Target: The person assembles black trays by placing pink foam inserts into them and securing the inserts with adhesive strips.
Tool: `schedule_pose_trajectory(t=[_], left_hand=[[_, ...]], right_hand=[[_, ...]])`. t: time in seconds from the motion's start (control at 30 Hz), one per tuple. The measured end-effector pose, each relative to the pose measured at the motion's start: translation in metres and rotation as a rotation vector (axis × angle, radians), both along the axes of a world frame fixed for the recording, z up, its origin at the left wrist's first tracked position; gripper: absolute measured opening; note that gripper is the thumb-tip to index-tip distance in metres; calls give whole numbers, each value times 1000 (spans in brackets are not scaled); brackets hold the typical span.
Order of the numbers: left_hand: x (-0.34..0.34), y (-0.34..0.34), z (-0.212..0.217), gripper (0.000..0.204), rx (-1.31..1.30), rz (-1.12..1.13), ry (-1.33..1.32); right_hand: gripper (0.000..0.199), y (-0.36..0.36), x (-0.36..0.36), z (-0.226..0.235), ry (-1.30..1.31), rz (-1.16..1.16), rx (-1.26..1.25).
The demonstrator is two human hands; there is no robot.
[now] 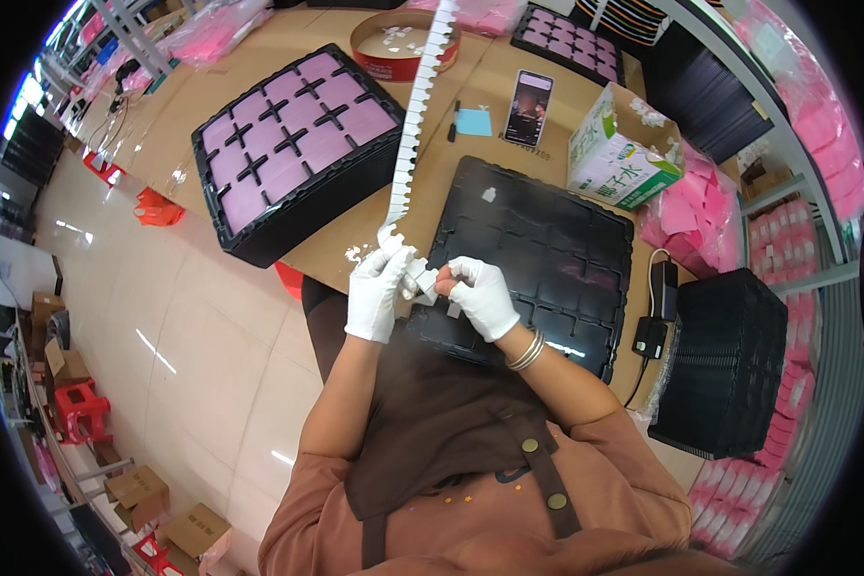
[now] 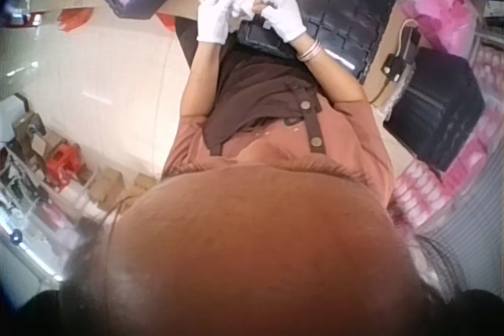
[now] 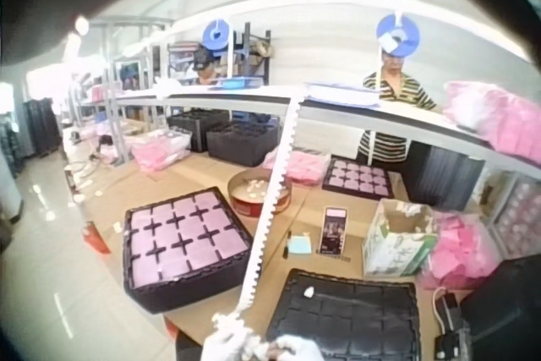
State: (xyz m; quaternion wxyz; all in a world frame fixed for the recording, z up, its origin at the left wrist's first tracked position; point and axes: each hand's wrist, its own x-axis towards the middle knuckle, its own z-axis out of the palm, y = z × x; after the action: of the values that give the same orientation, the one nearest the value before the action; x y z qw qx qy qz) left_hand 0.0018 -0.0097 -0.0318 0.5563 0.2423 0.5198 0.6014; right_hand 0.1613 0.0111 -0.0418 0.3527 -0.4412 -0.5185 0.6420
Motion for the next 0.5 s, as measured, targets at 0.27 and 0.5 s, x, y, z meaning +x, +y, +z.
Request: schedule_pose_trajectory(t=[0.27,0.5], left_hand=[[-9,9,-8,17,64,113,-57],[10,6,-3,15,35,34,29]], right_hand=[[7,55,117,30,-552,-231,684],[8,120,252,-20,-1198,-268,107]])
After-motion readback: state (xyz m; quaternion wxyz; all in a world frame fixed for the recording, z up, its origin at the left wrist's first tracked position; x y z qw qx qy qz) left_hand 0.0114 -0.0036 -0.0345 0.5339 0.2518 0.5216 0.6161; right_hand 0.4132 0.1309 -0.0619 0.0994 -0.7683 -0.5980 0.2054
